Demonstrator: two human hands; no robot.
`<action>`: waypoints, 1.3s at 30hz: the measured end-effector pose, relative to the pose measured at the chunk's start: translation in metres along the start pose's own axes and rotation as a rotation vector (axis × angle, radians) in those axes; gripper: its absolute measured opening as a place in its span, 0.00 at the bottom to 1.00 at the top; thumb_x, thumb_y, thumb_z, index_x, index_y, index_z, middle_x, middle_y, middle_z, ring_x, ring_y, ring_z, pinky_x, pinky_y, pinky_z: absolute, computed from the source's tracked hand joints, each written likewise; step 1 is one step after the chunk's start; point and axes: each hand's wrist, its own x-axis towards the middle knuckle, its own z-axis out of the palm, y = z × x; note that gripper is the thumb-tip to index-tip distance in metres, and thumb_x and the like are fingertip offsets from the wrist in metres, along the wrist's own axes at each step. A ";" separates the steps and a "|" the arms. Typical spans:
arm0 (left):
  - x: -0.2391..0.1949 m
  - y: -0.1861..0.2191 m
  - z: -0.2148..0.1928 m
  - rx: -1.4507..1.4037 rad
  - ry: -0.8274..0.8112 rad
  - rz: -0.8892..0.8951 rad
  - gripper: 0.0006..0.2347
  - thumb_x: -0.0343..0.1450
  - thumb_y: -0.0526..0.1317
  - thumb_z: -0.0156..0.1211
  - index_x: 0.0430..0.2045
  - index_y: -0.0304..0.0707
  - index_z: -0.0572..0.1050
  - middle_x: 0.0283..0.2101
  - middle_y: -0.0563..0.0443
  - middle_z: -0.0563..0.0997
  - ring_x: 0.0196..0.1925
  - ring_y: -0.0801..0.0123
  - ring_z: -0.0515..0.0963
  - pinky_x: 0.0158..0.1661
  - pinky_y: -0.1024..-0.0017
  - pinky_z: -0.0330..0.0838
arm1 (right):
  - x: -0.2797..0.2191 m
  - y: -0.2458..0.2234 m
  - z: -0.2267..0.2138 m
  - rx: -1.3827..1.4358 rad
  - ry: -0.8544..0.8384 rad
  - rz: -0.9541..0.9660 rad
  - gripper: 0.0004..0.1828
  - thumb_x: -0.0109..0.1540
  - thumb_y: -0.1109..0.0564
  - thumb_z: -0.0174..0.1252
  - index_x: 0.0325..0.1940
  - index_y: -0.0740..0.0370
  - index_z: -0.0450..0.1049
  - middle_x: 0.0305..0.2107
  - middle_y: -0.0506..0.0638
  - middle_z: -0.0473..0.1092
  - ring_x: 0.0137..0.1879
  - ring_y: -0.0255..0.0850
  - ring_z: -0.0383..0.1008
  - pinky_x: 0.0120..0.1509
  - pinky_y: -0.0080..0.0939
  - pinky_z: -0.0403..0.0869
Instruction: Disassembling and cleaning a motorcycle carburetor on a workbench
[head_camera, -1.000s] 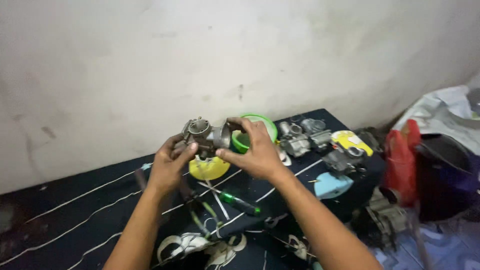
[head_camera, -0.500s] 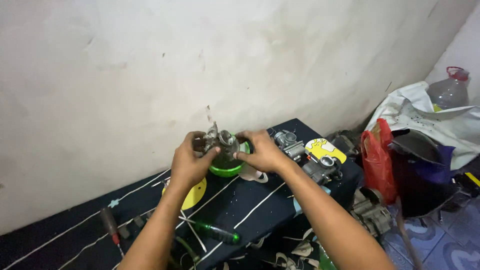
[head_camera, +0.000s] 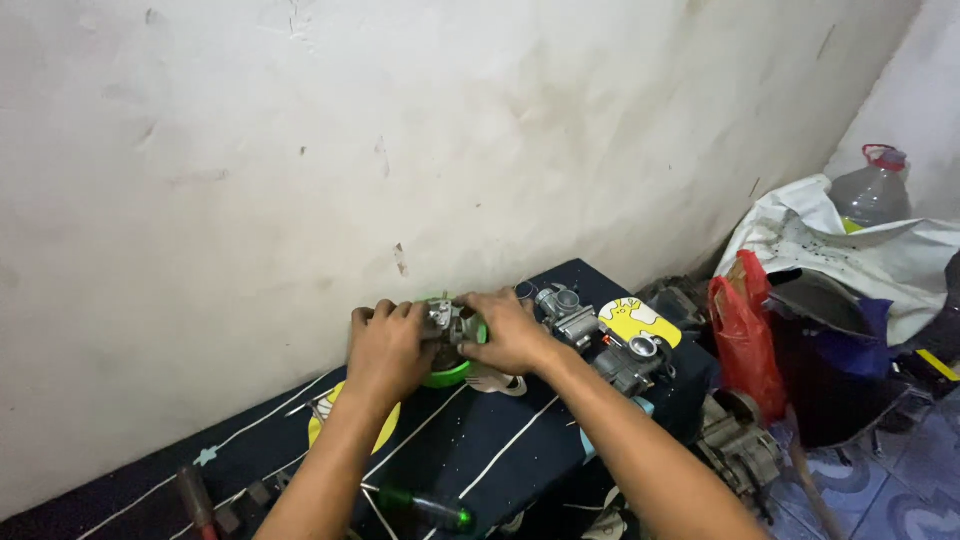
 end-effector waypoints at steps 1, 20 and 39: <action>0.001 0.002 -0.005 0.002 0.004 0.002 0.19 0.66 0.51 0.64 0.48 0.49 0.73 0.44 0.53 0.82 0.52 0.57 0.77 0.54 0.50 0.66 | 0.000 -0.002 -0.001 -0.001 0.004 -0.001 0.33 0.54 0.41 0.64 0.62 0.48 0.68 0.51 0.46 0.75 0.63 0.60 0.66 0.64 0.77 0.64; 0.007 0.009 -0.059 -0.181 -0.396 -0.062 0.14 0.70 0.46 0.60 0.49 0.51 0.77 0.56 0.50 0.77 0.65 0.51 0.67 0.62 0.48 0.58 | 0.010 -0.020 -0.002 -0.109 -0.129 0.158 0.29 0.54 0.42 0.66 0.54 0.59 0.77 0.51 0.57 0.72 0.67 0.65 0.59 0.65 0.87 0.54; 0.005 -0.018 0.012 -0.137 -0.227 -0.080 0.27 0.56 0.57 0.74 0.51 0.70 0.77 0.74 0.54 0.54 0.77 0.46 0.48 0.65 0.37 0.52 | -0.001 -0.029 -0.013 -0.157 -0.079 0.056 0.23 0.51 0.42 0.67 0.41 0.61 0.78 0.71 0.57 0.52 0.73 0.66 0.42 0.64 0.77 0.51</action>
